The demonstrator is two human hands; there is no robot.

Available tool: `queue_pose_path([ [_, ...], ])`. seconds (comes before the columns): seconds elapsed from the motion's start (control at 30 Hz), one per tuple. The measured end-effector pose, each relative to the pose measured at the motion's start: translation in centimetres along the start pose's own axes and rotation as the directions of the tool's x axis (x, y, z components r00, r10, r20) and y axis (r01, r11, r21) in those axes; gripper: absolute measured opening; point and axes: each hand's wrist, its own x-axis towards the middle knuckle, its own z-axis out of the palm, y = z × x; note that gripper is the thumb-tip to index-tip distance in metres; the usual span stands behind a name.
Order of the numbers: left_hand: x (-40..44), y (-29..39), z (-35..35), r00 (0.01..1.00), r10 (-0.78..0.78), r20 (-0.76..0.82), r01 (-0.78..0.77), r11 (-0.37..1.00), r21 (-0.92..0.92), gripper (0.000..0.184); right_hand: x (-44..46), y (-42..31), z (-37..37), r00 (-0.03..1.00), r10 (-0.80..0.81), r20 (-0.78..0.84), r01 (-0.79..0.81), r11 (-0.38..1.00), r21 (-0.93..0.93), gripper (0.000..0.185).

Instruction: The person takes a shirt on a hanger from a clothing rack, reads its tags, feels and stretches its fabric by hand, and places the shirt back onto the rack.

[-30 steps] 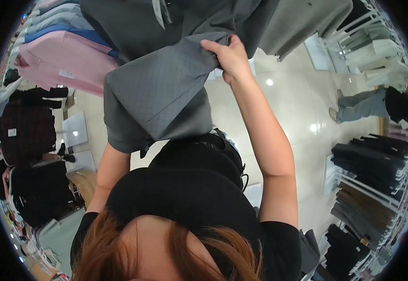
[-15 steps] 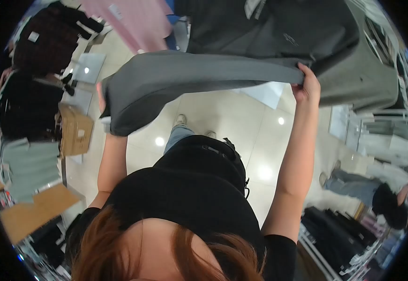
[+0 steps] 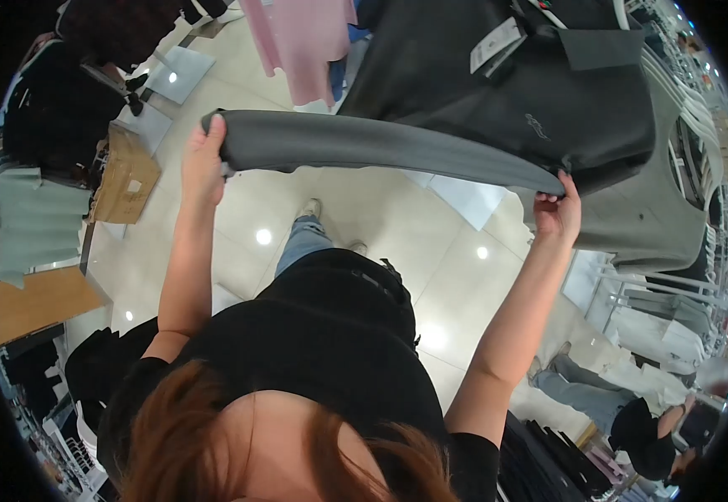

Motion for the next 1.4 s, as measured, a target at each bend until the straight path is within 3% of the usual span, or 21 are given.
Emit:
queue_pose_path([
  [0.07, 0.7, -1.1, -1.1, 0.991, 0.119, -0.068, -0.111, 0.988, 0.111, 0.023, 0.0, -0.5, -0.4, 0.999, 0.044, -0.024, -0.044, 0.999, 0.024, 0.008],
  [0.27, 1.9, -0.4, -2.6, 0.989, -0.091, -0.117, 0.09, 0.996, -0.017, 0.024, 0.7, -0.5, -1.1, 0.99, 0.141, -0.009, -0.138, 0.979, 0.148, 0.03],
  [0.4, 2.8, 0.5, -4.0, 0.947, -0.309, -0.093, 0.286, 0.938, -0.198, 0.025, 0.5, -0.7, -1.0, 0.996, 0.088, -0.012, -0.087, 0.99, 0.11, 0.037],
  [0.53, 3.4, 0.6, -4.5, 0.925, -0.363, -0.117, 0.33, 0.916, -0.23, 0.029, 0.3, -0.5, -1.3, 0.997, -0.069, 0.026, 0.069, 0.998, -0.005, 0.039],
  [0.63, 3.4, 0.7, -4.6, 0.946, -0.309, -0.096, 0.284, 0.936, -0.208, 0.028, 0.0, -0.4, -1.2, 0.984, -0.18, 0.011, 0.179, 0.971, -0.157, 0.038],
  [0.83, 3.5, 0.6, -6.0, 0.99, -0.139, 0.036, 0.143, 0.982, -0.123, 0.027, -0.9, -0.4, -1.4, 0.972, -0.233, 0.022, 0.234, 0.967, -0.1, 0.04],
  [0.97, 2.7, 1.2, -6.8, 0.992, -0.02, 0.124, 0.041, 0.984, -0.172, 0.028, -1.1, -0.3, -2.8, 0.961, -0.275, 0.029, 0.276, 0.954, -0.116, 0.042],
  [1.27, 2.3, -0.1, -9.6, 0.997, 0.03, 0.07, -0.023, 0.995, -0.102, 0.026, -1.7, 1.3, -5.7, 0.824, -0.505, 0.258, 0.562, 0.788, -0.252, 0.037],
  [1.4, 1.9, -0.2, -9.4, 1.0, -0.009, -0.029, 0.007, 0.998, -0.068, 0.025, -2.5, 1.8, -6.3, 0.845, -0.451, 0.289, 0.502, 0.854, -0.137, 0.036],
])
